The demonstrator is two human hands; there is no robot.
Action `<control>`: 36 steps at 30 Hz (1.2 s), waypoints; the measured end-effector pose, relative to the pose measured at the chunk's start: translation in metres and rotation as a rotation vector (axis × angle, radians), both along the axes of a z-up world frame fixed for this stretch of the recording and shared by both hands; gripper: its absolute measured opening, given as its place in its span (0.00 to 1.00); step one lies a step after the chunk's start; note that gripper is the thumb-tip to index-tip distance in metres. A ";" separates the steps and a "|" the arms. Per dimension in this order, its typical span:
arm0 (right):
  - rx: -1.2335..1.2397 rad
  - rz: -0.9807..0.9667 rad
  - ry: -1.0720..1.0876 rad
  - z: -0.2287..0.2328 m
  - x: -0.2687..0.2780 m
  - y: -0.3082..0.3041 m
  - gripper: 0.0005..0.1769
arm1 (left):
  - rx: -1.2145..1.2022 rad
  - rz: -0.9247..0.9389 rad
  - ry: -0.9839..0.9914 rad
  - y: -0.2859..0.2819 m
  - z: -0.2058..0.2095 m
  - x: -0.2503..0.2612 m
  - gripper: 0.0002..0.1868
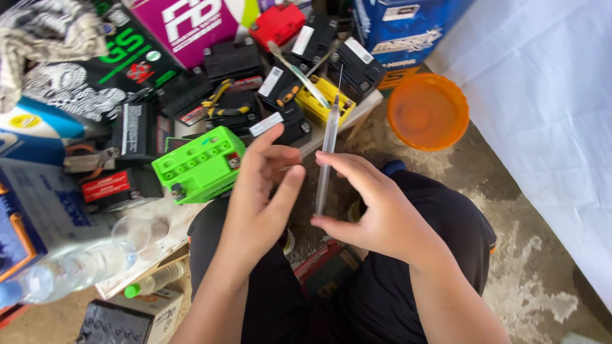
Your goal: Filling a motorcycle battery with electrolyte using a syringe
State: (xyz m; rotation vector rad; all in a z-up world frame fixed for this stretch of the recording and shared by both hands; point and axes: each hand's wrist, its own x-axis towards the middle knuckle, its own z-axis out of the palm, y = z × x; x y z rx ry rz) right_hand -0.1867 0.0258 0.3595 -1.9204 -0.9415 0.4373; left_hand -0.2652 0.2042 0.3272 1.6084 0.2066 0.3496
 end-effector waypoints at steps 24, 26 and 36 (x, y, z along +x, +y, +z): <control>0.684 0.511 0.932 -0.034 0.023 0.045 0.57 | 0.321 0.379 0.044 0.180 0.003 0.008 0.15; 0.689 0.517 0.926 -0.035 0.023 0.047 0.55 | 0.238 0.374 0.040 0.180 -0.005 0.010 0.15; 0.674 0.547 0.946 -0.043 0.025 0.055 0.55 | -0.315 0.162 -0.056 0.203 -0.069 0.019 0.22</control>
